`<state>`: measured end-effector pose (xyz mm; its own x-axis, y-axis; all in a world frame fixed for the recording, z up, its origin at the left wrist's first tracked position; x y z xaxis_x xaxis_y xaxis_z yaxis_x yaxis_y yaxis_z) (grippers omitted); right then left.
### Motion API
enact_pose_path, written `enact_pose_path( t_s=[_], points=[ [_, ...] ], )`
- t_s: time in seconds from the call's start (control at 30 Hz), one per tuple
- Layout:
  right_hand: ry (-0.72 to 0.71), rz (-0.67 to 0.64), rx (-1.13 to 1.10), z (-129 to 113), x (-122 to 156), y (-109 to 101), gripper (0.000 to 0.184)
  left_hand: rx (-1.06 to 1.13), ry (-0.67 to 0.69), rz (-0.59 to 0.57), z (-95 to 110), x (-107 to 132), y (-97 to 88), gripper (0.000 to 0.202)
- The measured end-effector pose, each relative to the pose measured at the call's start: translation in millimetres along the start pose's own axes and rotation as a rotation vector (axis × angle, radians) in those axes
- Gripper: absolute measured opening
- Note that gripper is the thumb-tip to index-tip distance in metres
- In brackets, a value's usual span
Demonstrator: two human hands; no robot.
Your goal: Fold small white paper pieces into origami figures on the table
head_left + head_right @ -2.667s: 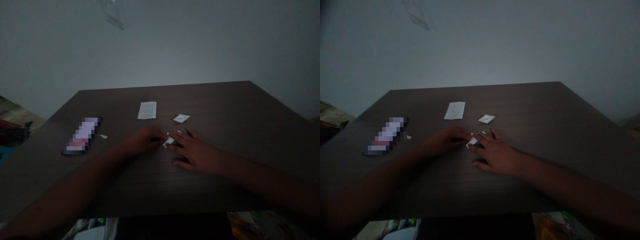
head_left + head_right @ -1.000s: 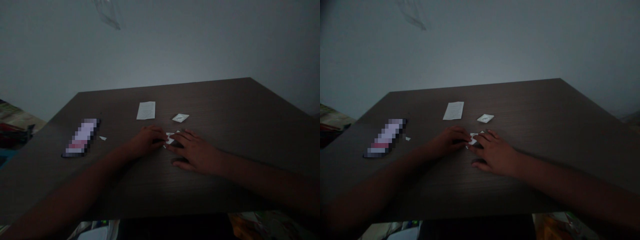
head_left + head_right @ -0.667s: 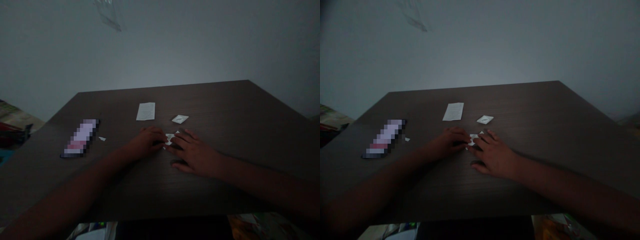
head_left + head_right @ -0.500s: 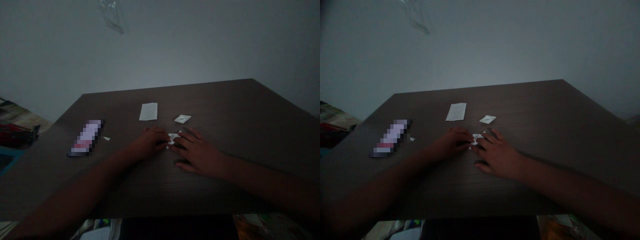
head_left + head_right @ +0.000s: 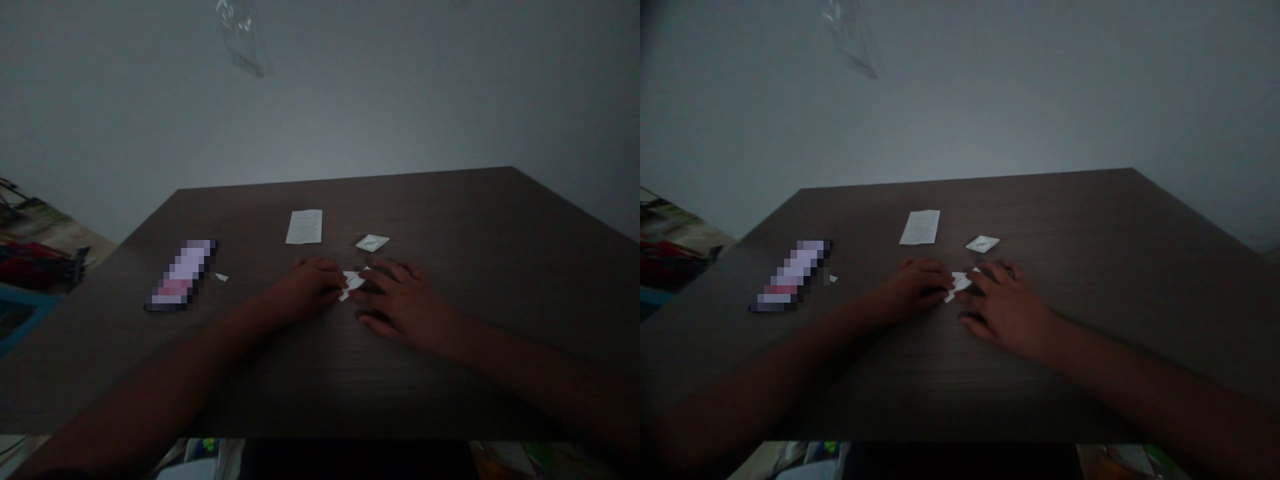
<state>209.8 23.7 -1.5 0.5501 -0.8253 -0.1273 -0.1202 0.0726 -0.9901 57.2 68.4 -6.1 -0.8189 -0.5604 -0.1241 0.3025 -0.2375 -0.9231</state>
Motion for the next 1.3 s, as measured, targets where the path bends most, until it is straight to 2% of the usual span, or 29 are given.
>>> enact_pose_path(
  t_s=[0.2, 0.4, 0.57, 0.73, 0.97, 1.13, 1.3],
  points=[
    [0.072, -0.049, 0.003, 7.5, -2.5, -1.7, 0.040, 0.008, 0.017, -0.009, 0.6, -1.2, -0.2, 0.020],
    [0.184, -0.036, 0.060, 30.1, -8.6, -3.9, 0.043, -0.012, 0.011, -0.038, 0.6, -2.4, -0.5, 0.022],
    [0.211, -0.060, 0.131, 37.6, -10.6, -5.6, 0.043, -0.011, -0.015, -0.067, 0.6, -1.2, -0.9, 0.024],
    [0.276, -0.054, 0.141, 47.7, -12.3, -9.1, 0.042, -0.019, -0.003, -0.049, 0.7, -1.1, -1.9, 0.024],
    [0.260, -0.007, 0.065, 47.7, -17.1, -12.7, 0.043, -0.030, 0.012, -0.048, 3.7, 1.5, -2.3, 0.024],
    [0.095, 0.059, -0.059, 37.1, -14.9, -10.0, 0.036, -0.002, 0.071, -0.026, 8.1, 3.9, 1.0, 0.027],
    [0.031, -0.008, -0.269, 39.6, -17.7, 3.2, 0.027, 0.053, 0.109, -0.024, 10.9, 3.6, 5.5, 0.039]
  ],
)
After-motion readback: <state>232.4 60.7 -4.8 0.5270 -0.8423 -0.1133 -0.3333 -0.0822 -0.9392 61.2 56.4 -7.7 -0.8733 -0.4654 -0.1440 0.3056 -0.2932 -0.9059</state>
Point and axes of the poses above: each hand's wrist, its own x-axis away from the middle knuckle, its own y-axis out of the palm, z = x × y, the point moved 9 cm from there along -x, towards the middle knuckle, and after that the axes turned 14 degrees about y, right-handed, at the moved point
